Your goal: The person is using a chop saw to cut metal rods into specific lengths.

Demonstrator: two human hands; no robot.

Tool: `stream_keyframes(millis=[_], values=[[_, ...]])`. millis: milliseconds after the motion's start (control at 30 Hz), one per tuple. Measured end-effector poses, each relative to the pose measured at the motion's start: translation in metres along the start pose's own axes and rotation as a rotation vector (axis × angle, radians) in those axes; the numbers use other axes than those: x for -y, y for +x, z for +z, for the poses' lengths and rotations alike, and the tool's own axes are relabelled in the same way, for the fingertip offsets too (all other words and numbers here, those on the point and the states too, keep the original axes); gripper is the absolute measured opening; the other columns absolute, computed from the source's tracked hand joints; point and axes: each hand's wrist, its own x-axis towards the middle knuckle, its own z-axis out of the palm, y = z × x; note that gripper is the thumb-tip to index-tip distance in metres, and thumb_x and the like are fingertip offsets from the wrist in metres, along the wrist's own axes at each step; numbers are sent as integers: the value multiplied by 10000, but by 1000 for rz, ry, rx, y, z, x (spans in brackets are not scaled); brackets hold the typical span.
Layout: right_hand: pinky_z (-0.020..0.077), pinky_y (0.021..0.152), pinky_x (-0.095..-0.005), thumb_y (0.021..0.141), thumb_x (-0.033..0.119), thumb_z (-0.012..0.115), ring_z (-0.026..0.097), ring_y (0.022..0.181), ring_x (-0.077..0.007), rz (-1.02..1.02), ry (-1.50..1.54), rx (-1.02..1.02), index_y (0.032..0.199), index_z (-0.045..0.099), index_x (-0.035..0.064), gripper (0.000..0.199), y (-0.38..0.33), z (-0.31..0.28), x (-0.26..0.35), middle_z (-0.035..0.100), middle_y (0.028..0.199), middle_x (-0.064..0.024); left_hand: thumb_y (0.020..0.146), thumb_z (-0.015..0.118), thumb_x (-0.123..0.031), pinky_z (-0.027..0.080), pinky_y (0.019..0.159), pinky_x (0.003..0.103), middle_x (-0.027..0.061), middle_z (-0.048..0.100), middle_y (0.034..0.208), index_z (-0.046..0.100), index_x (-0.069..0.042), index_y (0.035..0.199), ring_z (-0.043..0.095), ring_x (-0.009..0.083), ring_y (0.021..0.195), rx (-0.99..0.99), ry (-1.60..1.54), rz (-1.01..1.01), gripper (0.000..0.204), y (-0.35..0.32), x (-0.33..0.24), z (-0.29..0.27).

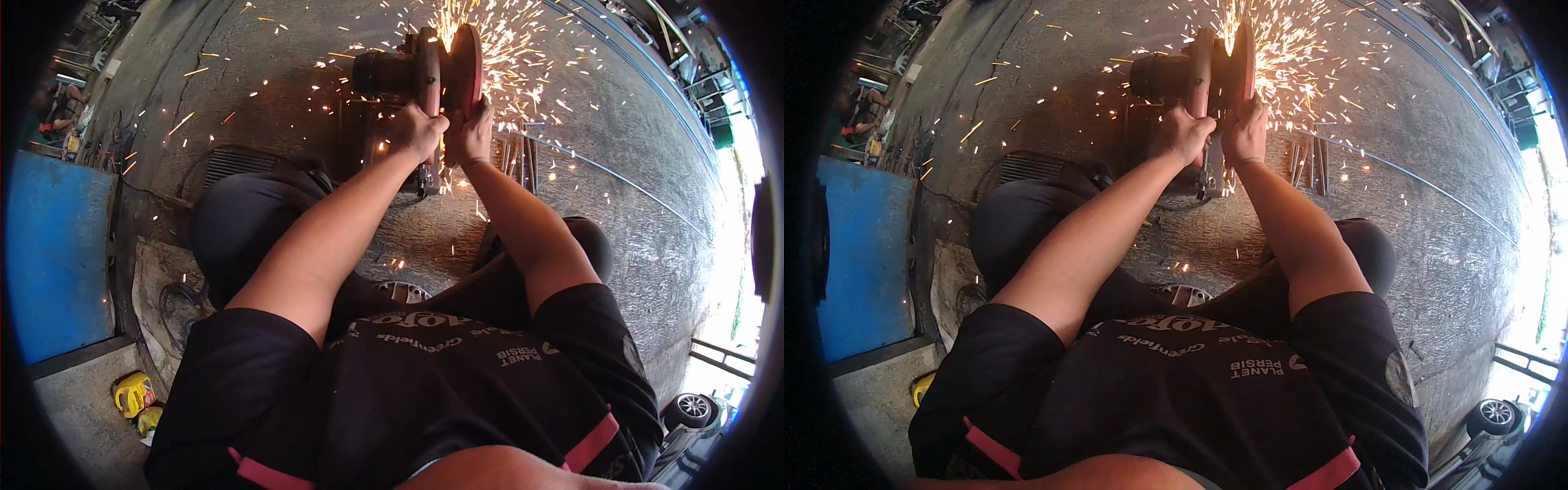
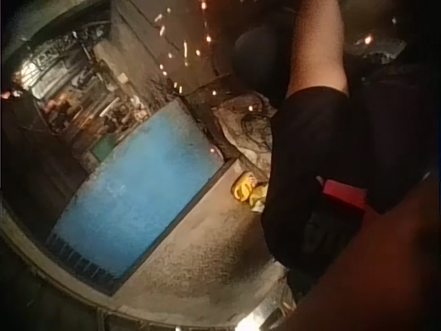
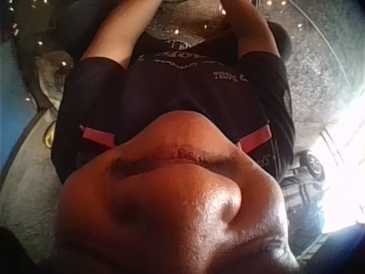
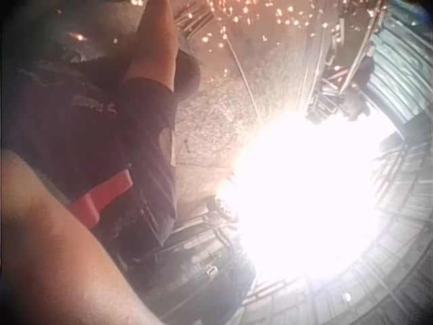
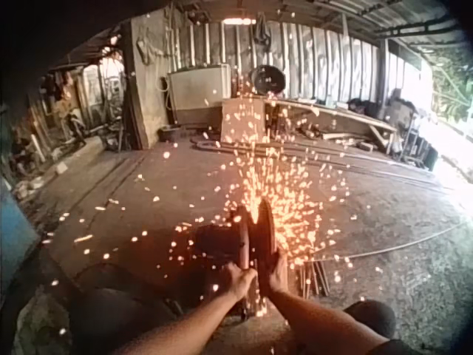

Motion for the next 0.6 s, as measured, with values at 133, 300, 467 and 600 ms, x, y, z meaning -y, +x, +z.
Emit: stream_keyframes(millis=[133, 300, 467, 600], values=[[413, 833, -483, 843, 110, 569, 485, 979, -438, 37, 25, 38, 1260, 315, -58, 517, 0, -1, 2, 476, 1059, -271, 633, 642, -285, 516, 702, 432, 247, 647, 768, 616, 43, 882, 661, 366, 770, 66, -4, -53, 413, 2, -1, -2], [412, 822, -484, 841, 107, 571, 487, 961, -430, -5, 35, -44, 1265, 316, -44, 517, -2, 0, 3, 473, 1056, -257, 622, 652, -291, 520, 691, 427, 261, 638, 743, 616, 61, 885, 652, 395, 740, 87, 8, -93, 440, 2, 3, 0], [410, 813, -478, 835, 107, 576, 487, 942, -421, -26, 13, 11, 1283, 300, -45, 548, -2, 0, -1, 466, 1052, -249, 611, 660, -296, 525, 679, 421, 277, 630, 721, 599, 104, 816, 660, 387, 741, 79, -26, -98, 454, 5, 6, 3], [410, 813, -473, 820, 101, 584, 488, 932, -418, -16, -3, -6, 1287, 294, -50, 570, -2, 1, 0, 467, 1029, -249, 613, 653, -299, 526, 681, 422, 284, 629, 731, 592, 113, 811, 660, 391, 760, 84, -64, -78, 462, 4, 4, 0]])
